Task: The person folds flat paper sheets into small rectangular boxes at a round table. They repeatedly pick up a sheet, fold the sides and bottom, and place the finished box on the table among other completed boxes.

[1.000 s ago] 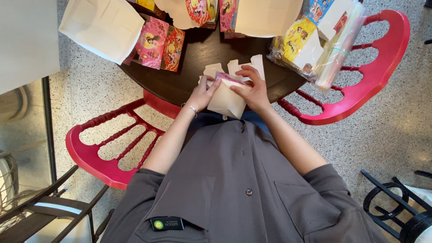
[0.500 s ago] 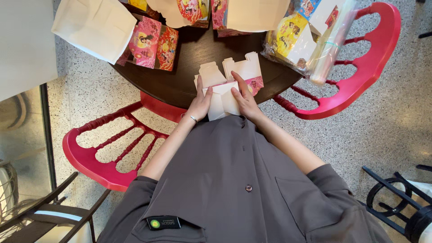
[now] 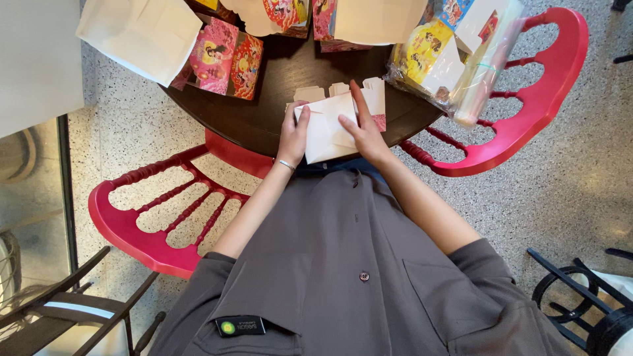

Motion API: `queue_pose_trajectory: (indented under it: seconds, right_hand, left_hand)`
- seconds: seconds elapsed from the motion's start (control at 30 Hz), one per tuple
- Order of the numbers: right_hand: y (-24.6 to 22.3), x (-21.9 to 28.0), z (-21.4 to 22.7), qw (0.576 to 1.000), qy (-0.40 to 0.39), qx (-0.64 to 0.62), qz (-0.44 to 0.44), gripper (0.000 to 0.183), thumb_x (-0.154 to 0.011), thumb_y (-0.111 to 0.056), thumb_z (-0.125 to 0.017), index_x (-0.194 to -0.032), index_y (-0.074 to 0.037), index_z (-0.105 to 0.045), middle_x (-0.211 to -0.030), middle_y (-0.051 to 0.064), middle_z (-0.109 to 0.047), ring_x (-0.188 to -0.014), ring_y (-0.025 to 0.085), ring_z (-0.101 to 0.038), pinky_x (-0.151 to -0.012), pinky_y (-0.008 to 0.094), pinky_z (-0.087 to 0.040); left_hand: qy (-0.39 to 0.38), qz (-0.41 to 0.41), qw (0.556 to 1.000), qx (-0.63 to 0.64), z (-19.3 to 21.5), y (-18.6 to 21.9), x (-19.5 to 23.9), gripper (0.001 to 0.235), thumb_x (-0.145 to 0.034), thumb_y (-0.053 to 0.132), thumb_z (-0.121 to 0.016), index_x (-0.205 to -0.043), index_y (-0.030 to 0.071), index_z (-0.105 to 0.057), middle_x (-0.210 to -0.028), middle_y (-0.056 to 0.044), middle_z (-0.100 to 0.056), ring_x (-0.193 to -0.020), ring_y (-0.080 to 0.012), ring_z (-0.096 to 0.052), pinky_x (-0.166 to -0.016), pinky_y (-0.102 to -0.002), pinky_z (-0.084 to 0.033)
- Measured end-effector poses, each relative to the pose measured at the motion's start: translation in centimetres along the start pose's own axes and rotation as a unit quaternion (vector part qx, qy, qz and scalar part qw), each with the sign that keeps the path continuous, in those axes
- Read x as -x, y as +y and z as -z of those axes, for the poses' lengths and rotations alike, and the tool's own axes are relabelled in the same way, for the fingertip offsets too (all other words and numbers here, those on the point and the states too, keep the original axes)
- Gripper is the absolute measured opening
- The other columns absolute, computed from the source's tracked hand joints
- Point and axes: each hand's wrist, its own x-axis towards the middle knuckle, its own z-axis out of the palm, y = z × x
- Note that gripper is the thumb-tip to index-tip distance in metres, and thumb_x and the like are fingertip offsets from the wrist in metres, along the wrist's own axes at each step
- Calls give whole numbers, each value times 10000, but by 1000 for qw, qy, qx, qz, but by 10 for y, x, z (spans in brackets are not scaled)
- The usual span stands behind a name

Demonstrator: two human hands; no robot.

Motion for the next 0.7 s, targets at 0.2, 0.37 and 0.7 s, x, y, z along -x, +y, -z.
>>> queue_pose_trajectory:
  seconds: [0.2, 0.37, 0.7]
  right_hand:
    - [-11, 26, -6, 998, -54, 13, -8, 839, -1045, -154, -570, -1673, -101, -17, -1756, 160, -109, -1586, 260, -214, -1260, 363, -220]
    - [-2, 34, 0, 995, -74, 61, 10, 839, -1055, -125, -558, -1681, -85, -1, -1775, 157, -50, -1630, 242, -102, -1293, 361, -157]
    - [2, 51, 0, 991, -129, -18, -41, 959, -978, -51, -588, -1670, -135, 71, -1772, 131, -14, -1610, 217, -89, -1268, 353, -142]
  left_hand:
    - [7, -6, 1000, 16, -12, -29, 19, 451, -1098, 340, -501, -1441, 51, -456, -1495, -157, -477, -1399, -237, -435, -1171, -326, -330]
    - [-30, 53, 991, 122, -10, -35, 31, 484, -1057, 309, -507, -1476, 83, -418, -1524, -127, -423, -1383, -225, -427, -1145, -332, -353]
    - [-150, 15, 983, 102, 17, -21, 55, 1060, -935, 149, -704, -1612, 142, 111, -1582, -144, -282, -1459, -267, -325, -1182, -355, -311]
